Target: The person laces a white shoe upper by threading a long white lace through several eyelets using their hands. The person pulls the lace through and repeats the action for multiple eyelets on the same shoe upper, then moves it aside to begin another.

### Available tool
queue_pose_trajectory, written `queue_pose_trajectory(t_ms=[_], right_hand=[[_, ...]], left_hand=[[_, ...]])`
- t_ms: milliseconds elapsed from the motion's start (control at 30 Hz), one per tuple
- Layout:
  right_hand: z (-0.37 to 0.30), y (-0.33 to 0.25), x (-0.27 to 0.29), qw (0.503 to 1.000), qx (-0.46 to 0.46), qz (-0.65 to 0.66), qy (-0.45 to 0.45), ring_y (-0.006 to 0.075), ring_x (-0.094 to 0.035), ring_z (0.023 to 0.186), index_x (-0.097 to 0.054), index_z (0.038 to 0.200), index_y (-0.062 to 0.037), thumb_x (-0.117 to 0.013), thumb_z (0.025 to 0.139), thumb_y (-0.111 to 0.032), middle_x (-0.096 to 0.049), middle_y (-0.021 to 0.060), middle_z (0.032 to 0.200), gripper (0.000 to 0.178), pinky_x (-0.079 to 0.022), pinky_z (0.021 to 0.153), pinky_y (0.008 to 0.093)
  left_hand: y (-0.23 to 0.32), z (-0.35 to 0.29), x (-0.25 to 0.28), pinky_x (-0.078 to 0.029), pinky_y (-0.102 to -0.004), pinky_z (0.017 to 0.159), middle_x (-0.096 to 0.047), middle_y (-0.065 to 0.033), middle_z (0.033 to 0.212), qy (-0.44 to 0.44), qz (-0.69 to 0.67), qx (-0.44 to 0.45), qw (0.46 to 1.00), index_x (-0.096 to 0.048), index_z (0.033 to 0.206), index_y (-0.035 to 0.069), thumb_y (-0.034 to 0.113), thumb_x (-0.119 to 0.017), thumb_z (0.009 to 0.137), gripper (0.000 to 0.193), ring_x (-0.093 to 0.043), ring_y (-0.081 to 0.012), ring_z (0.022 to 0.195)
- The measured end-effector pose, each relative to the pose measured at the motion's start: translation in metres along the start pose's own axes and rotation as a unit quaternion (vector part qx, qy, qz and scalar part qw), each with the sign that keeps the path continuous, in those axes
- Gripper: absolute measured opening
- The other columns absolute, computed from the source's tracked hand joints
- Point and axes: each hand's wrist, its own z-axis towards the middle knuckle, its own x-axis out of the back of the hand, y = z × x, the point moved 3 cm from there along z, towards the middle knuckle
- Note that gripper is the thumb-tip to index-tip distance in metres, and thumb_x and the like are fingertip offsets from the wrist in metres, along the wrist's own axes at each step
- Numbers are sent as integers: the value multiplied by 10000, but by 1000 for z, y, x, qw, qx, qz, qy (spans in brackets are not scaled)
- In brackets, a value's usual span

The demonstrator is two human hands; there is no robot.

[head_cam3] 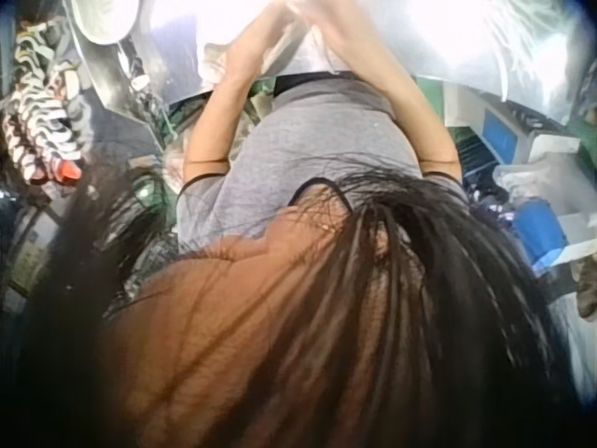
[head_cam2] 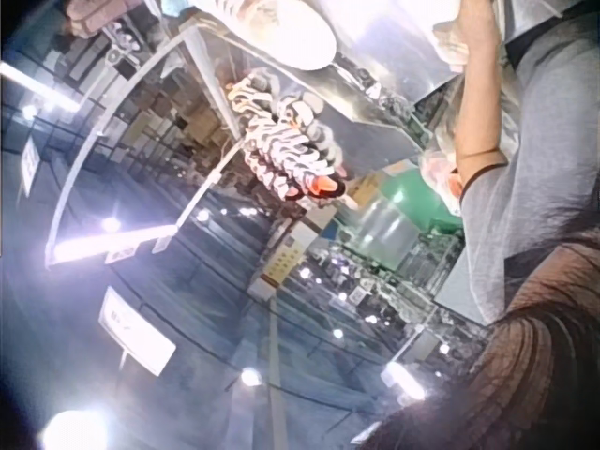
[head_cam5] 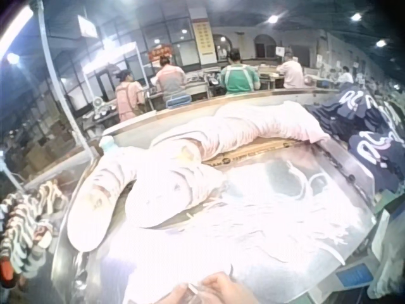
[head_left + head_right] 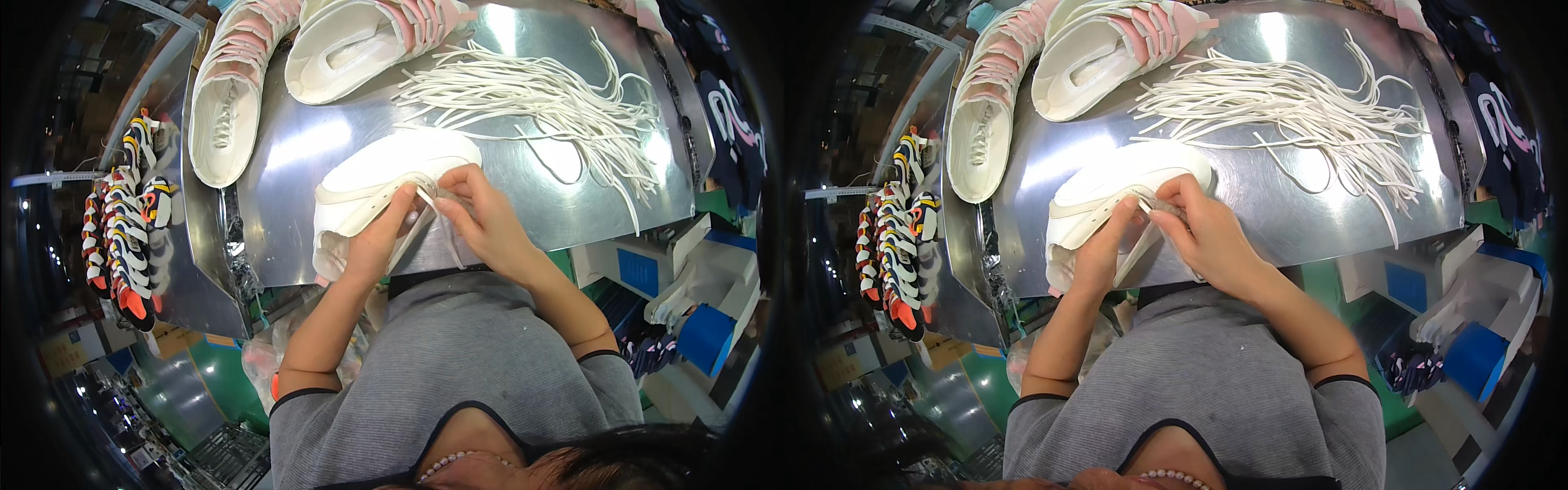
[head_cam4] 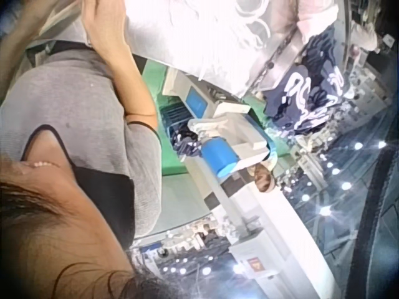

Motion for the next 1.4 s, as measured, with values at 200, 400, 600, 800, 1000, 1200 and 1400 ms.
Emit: queue_pose_trajectory(t_ms=[200, 400, 600, 800, 1000, 1200, 1400], right_hand=[[0, -3, 10, 999, -18, -18, -29, 245, -716, 777, -590, 1021, 6, -625, 957, -53, -714, 144, 854, 93, -539, 687, 314], [3, -1, 14, 999, -24, -14, -38, 264, -721, 788, -596, 1010, 3, -630, 952, -71, -714, 143, 854, 101, -548, 691, 323], [13, -10, 0, 977, 19, -211, -32, 372, -698, 771, -542, 1111, -33, -615, 948, -103, -699, 185, 824, 192, -537, 663, 417], [28, -13, 9, 944, -7, -314, -101, 321, -678, 697, -530, 1188, -60, -671, 917, -150, -685, 143, 777, 319, -532, 645, 409], [29, 37, 50, 989, -140, -45, 14, 143, -629, 937, -604, 1227, -21, -888, 731, -273, -674, 101, 1106, 625, -508, 814, 279], [46, 40, 47, 979, -69, 122, 147, 101, -597, 909, -563, 1210, -11, -831, 806, -111, -635, 49, 1058, 495, -490, 782, 228], [16, 37, 26, 995, -83, 20, -54, 40, -515, 681, -671, 1071, -50, -751, 903, -175, -601, -37, 760, 224, -438, 626, 217]], left_hand=[[-1, -4, 0, -523, -242, 718, -715, -26, 981, 9, 72, -53, 996, -710, 1099, 15, 179, -671, 978, 208, -644, -97, 857], [-3, -3, 2, -536, -284, 786, -731, -54, 1030, 10, 95, -47, 994, -716, 1117, 11, 134, -681, 965, 199, -671, -132, 893], [14, -13, -10, -534, -365, 795, -730, -131, 1017, -18, 389, -317, 865, -704, 1106, 6, 97, -650, 950, 188, -698, -265, 883], [-15, -2, 12, -506, -322, 782, -653, -36, 814, -80, 178, 2, 981, -700, 1015, 8, 256, -553, 1025, 289, -640, -173, 831], [5, 22, 25, -506, -330, 854, -685, -80, 1025, -181, 109, 120, 970, -628, 1182, -20, 431, -597, 995, 489, -643, -197, 997], [24, 16, 18, -526, -364, 757, -706, -187, 938, -132, 473, -169, 855, -671, 1139, 41, 153, -746, 880, 292, -701, -331, 849], [44, 16, 3, -469, -428, 589, -658, -133, 726, -38, 490, -301, 818, -668, 1065, 67, 118, -710, 874, 202, -624, -337, 624]])
